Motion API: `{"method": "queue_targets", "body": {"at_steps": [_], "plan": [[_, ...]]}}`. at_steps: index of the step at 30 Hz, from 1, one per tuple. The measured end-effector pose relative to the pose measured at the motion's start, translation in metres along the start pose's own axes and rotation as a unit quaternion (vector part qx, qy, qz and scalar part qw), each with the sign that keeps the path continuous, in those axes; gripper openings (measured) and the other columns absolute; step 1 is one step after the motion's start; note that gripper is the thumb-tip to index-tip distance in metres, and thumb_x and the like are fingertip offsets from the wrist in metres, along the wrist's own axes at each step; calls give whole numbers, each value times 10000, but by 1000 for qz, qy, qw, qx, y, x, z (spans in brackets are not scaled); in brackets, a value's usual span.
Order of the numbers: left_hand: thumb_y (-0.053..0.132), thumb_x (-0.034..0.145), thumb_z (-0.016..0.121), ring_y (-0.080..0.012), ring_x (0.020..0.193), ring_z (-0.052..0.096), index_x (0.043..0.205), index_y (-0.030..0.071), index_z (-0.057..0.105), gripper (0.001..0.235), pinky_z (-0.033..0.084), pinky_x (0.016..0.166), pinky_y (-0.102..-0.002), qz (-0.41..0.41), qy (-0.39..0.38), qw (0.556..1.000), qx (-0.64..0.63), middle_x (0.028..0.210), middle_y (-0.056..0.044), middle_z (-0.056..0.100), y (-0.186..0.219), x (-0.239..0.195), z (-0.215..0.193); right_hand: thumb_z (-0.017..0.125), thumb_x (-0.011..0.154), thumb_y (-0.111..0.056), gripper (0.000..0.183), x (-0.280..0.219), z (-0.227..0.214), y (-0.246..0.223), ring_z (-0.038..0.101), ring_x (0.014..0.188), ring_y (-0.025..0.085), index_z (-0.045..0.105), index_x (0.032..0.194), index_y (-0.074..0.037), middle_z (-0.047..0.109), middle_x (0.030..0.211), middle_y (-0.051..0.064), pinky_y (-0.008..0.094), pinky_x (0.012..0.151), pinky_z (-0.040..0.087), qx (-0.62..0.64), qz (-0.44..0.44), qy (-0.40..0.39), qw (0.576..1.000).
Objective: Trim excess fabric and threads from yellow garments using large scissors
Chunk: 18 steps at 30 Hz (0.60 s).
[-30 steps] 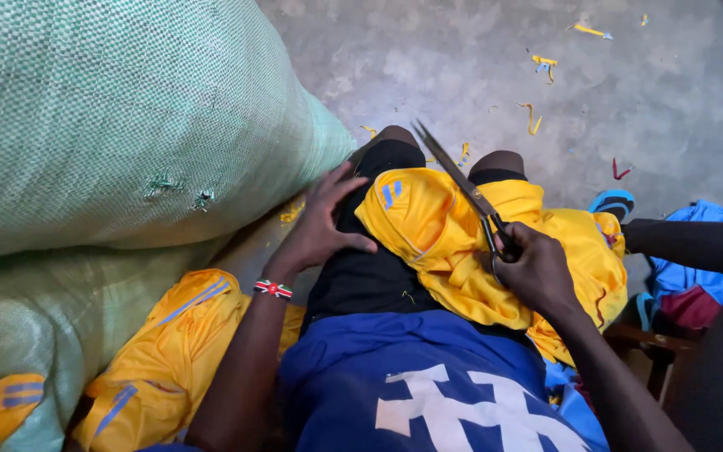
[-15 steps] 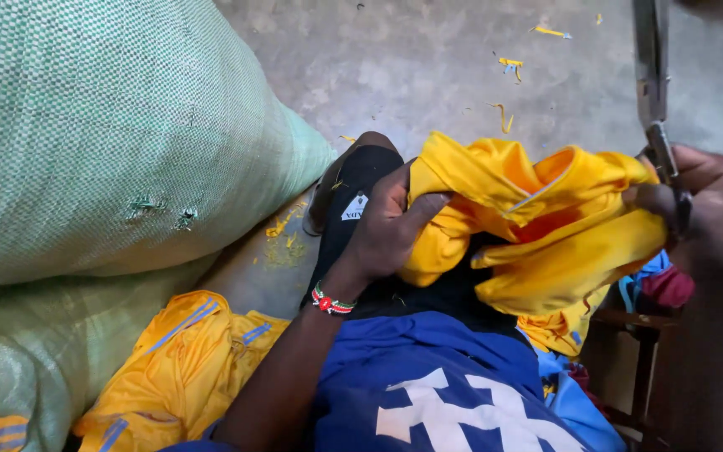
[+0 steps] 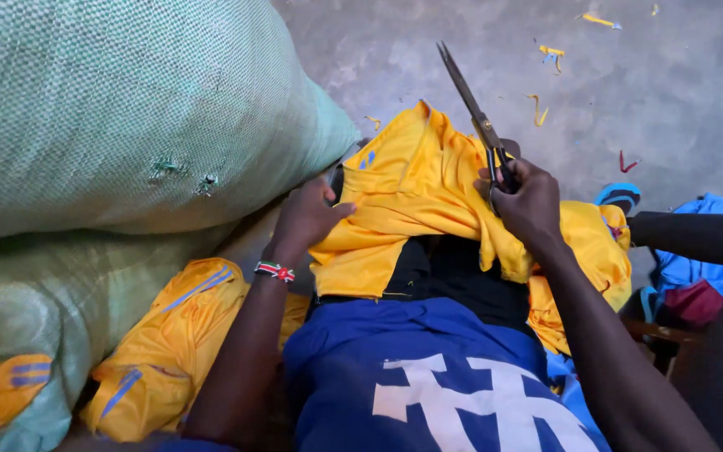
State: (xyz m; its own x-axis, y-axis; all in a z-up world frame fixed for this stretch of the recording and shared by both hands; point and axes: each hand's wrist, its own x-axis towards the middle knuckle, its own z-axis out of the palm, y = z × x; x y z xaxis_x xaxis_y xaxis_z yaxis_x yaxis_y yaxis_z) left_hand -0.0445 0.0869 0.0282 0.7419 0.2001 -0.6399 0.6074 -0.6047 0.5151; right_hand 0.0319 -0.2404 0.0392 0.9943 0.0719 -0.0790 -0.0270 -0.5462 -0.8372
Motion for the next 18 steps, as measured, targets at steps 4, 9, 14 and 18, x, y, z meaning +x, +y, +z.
{"method": "queue_targets", "body": {"at_steps": [4, 9, 14, 18], "plan": [[141, 821, 768, -418, 1014, 622, 1084, 125, 607, 309, 482, 916, -508, 283, 187, 941, 4, 959, -127, 608, 38, -2, 11, 813, 777, -56, 155, 11, 17, 31, 633, 643, 222, 690, 873, -48, 645, 671, 131, 330, 545, 468, -60, -11, 10, 998], [189, 739, 858, -346, 954, 589, 1039, 140, 673, 356, 518, 852, -437, 427, 195, 883, 6, 901, -76, 562, 80, -4, 48, 814, 809, -115, 145, 17, 8, 42, 600, 650, 176, 696, 884, -77, 621, 659, 83, 301, 558, 465, -54, 1, 16, 998], [262, 701, 831, -324, 937, 578, 1005, 94, 630, 402, 546, 802, -433, 366, 309, 852, 211, 904, -101, 550, 89, -7, 75, 840, 834, -202, 186, 14, 5, 31, 635, 585, 159, 685, 833, -99, 684, 666, 73, 276, 535, 465, -40, 58, 10, 997], [208, 726, 779, -332, 895, 595, 933, 74, 648, 279, 539, 759, -424, 393, 340, 830, 204, 859, -108, 564, 79, -7, 81, 846, 844, -272, 223, 15, 2, 28, 641, 585, 157, 679, 817, -127, 668, 637, 59, 269, 534, 451, -51, 77, 20, 996]]}}
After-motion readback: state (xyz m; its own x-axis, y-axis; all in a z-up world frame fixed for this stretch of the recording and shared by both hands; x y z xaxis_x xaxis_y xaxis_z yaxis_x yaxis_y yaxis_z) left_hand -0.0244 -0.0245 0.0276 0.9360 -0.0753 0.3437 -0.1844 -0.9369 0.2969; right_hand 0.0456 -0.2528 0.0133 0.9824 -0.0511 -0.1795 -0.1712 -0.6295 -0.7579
